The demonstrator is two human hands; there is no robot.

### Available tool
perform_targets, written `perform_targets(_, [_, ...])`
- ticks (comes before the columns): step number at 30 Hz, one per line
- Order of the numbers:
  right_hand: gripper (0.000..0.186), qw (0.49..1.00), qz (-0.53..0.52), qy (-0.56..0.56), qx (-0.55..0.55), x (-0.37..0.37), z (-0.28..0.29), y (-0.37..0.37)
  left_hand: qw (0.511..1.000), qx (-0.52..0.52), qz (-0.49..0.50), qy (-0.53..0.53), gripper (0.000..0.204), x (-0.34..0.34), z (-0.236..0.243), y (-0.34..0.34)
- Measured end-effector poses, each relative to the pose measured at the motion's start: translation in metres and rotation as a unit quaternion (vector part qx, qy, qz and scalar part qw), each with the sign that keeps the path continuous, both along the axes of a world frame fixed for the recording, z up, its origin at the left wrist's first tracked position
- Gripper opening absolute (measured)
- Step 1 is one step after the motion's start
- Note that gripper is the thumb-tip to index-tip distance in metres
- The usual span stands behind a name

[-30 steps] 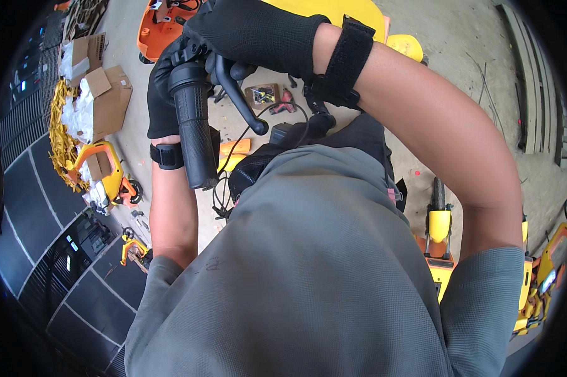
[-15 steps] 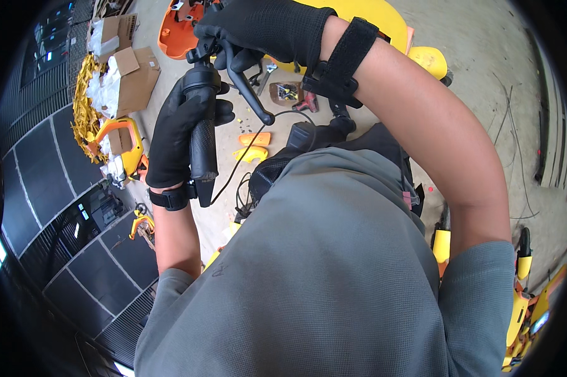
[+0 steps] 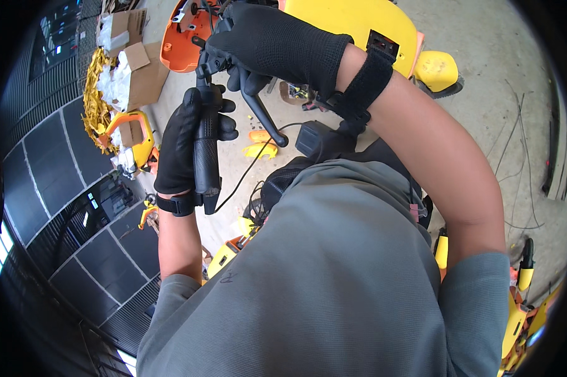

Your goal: The person works on the handlebars and front assembly of an orange and yellow scooter, using a power drill to drive screws into the plastic housing. The person picks up a drill bit, inserts it into the tool, and then applies the tool to the scooter's handlebars and frame.

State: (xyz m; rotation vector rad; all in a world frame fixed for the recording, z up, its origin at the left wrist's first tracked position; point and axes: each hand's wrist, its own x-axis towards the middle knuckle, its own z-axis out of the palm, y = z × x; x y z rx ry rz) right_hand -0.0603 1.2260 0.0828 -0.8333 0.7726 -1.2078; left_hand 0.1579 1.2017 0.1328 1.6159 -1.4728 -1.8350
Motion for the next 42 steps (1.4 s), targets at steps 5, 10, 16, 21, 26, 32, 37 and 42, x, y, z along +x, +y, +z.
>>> perform_targets(5, [0.032, 0.602, -0.188, 0.637, -0.443, 0.043, -0.084, -0.037, 0.997, -0.013, -0.029, -0.069, 0.033, -0.006, 0.002, -0.010])
perform_targets(10, [0.037, 0.691, -0.257, 0.510, -0.444, 0.053, -0.079, -0.032, 0.993, -0.047, -0.063, -0.083, 0.037, -0.005, 0.002, -0.008])
perform_targets(16, [0.034, 0.711, -0.281, 0.486, -0.423, 0.053, -0.077, -0.031, 0.963, -0.175, -0.163, -0.127, 0.041, -0.006, 0.005, -0.002])
perform_targets(21, [0.031, 0.708, -0.297, 0.479, -0.425, 0.044, -0.063, -0.021, 0.992, 0.003, 0.006, -0.124, 0.050, -0.008, 0.009, -0.001])
perform_targets(26, [0.020, 0.659, -0.242, 0.558, -0.442, 0.062, -0.071, -0.040, 0.996, -0.015, -0.017, -0.091, 0.049, -0.006, 0.006, -0.002])
perform_targets(32, [0.022, 0.675, -0.290, 0.512, -0.446, 0.058, -0.075, -0.032, 0.997, -0.032, -0.036, -0.059, 0.049, -0.003, 0.003, 0.001])
perform_targets(37, [0.022, 0.779, -0.231, 0.422, -0.402, 0.046, -0.070, -0.013, 0.991, -0.084, -0.078, -0.072, 0.049, -0.004, 0.001, 0.005])
perform_targets(42, [0.021, 0.936, -0.100, 0.227, -0.251, 0.037, -0.053, 0.002, 0.997, -0.033, -0.037, -0.054, 0.049, 0.001, -0.003, 0.003])
